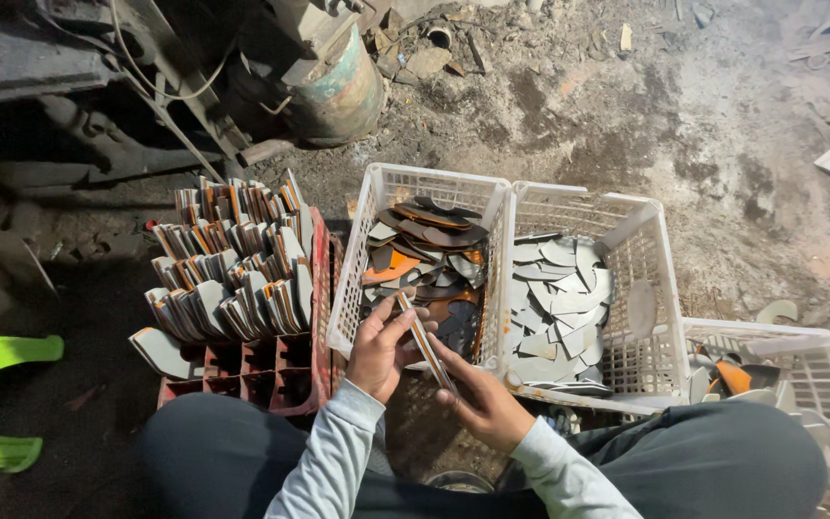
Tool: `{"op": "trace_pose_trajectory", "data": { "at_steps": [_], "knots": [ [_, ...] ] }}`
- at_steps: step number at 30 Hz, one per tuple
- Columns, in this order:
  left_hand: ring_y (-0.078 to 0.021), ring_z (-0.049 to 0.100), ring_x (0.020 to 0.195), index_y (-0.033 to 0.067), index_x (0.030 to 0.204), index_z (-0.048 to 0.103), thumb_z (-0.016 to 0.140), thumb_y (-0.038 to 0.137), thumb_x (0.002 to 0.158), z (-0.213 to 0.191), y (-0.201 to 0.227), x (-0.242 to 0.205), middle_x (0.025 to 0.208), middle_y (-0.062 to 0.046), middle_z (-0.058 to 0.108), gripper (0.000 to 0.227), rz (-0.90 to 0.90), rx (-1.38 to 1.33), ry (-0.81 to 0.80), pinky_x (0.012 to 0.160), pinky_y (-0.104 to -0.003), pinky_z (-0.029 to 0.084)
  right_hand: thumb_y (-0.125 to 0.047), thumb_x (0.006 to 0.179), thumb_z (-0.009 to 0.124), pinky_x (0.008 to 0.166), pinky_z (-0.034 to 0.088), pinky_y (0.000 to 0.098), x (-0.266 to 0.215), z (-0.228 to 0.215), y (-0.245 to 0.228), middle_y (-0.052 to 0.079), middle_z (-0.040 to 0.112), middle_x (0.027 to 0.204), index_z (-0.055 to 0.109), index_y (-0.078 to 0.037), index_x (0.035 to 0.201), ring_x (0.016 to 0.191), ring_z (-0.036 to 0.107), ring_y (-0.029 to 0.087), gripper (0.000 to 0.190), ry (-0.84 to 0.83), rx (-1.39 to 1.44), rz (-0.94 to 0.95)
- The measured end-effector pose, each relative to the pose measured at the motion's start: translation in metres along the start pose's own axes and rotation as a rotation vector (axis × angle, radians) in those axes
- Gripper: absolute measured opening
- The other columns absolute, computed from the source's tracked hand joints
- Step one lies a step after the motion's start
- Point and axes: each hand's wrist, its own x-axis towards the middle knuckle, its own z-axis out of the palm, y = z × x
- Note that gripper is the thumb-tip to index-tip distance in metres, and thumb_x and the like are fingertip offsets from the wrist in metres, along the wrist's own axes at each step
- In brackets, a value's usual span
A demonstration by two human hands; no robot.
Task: The person sits cross-legged on the floor and sorts ceramic tile pieces from two white crates into a red crate. They pick up individual pieces, inspect them, and place them into the red crate, organizing them by type or color.
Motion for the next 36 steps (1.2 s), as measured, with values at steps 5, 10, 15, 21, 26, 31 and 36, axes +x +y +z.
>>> {"op": "trace_pose_trajectory", "data": {
  "at_steps": [5, 10, 15, 21, 26, 31, 36],
  "knots": [
    [-0.0231, 0.071, 0.097, 0.0051, 0.144, 0.048, 0.056, 0.017, 0.101, 0.002, 0.009, -0.006, 0.108, -0.011, 0.066, 0.045, 0.006, 0.023, -0.083, 0.076, -0.042, 0.065, -0.009, 0.092, 0.067, 0.119, 0.039, 0.0412, 0.001, 0.000, -0.018, 0.020, 0.054, 0.155, 0.030, -0.004, 0.161, 0.144, 0.054, 0.029, 0.078, 0.025, -0.046, -0.048],
    [-0.0217, 0.071, 0.102, 0.0094, 0.144, 0.046, 0.056, 0.026, 0.097, 0.006, 0.018, -0.016, 0.114, -0.010, 0.067, 0.051, 0.011, 0.111, -0.016, 0.078, -0.038, 0.066, 0.002, 0.086, 0.068, 0.115, 0.042, 0.0422, 0.004, 0.009, -0.021, 0.022, 0.054, 0.153, 0.034, -0.003, 0.158, 0.141, 0.055, 0.033, 0.080, 0.063, -0.073, -0.123],
    [-0.0235, 0.069, 0.102, -0.0014, 0.131, 0.055, 0.073, 0.020, 0.093, -0.002, -0.001, -0.038, 0.113, -0.013, 0.071, 0.047, 0.541, 0.881, 0.232, 0.088, -0.034, 0.054, 0.001, 0.082, 0.069, 0.093, 0.053, 0.0424, 0.006, 0.019, -0.016, 0.018, 0.067, 0.120, 0.044, -0.011, 0.153, 0.111, 0.065, 0.039, 0.077, -0.004, -0.377, 0.179],
    [-0.0223, 0.071, 0.093, -0.0017, 0.113, 0.064, 0.069, 0.011, 0.085, -0.057, 0.013, -0.042, 0.101, -0.012, 0.075, 0.032, 0.305, 0.560, 0.224, 0.082, -0.036, 0.056, 0.000, 0.075, 0.075, 0.107, 0.043, 0.0477, 0.023, 0.046, -0.018, 0.022, 0.059, 0.135, 0.039, -0.006, 0.153, 0.126, 0.054, 0.044, 0.086, -0.048, -0.476, -0.207],
    [-0.0295, 0.072, 0.099, 0.0010, 0.118, 0.062, 0.069, 0.012, 0.086, -0.129, 0.076, -0.056, 0.109, -0.015, 0.072, 0.035, 0.610, 1.117, 0.441, 0.087, -0.040, 0.055, -0.008, 0.072, 0.080, 0.112, 0.036, 0.0484, 0.037, 0.060, -0.021, 0.027, 0.050, 0.142, 0.031, -0.002, 0.153, 0.133, 0.046, 0.045, 0.095, 0.046, -0.440, -0.322],
    [-0.0437, 0.066, 0.111, 0.0078, 0.127, 0.056, 0.065, 0.014, 0.089, -0.225, 0.177, -0.059, 0.116, -0.024, 0.070, 0.039, 0.464, 1.466, 0.849, 0.095, -0.051, 0.052, -0.012, 0.084, 0.076, 0.099, 0.051, 0.0426, 0.033, 0.044, -0.003, 0.021, 0.061, 0.134, 0.038, -0.007, 0.151, 0.121, 0.062, 0.036, 0.078, 0.082, -0.408, -0.106],
    [-0.0465, 0.063, 0.113, 0.0116, 0.123, 0.057, 0.064, 0.010, 0.087, -0.293, 0.175, -0.033, 0.120, -0.022, 0.069, 0.037, 0.213, 1.553, 0.954, 0.096, -0.054, 0.051, -0.014, 0.086, 0.073, 0.088, 0.057, 0.0417, 0.028, 0.038, 0.006, 0.017, 0.073, 0.116, 0.051, -0.009, 0.141, 0.106, 0.072, 0.033, 0.059, 0.056, -0.401, 0.051]
  ]
}}
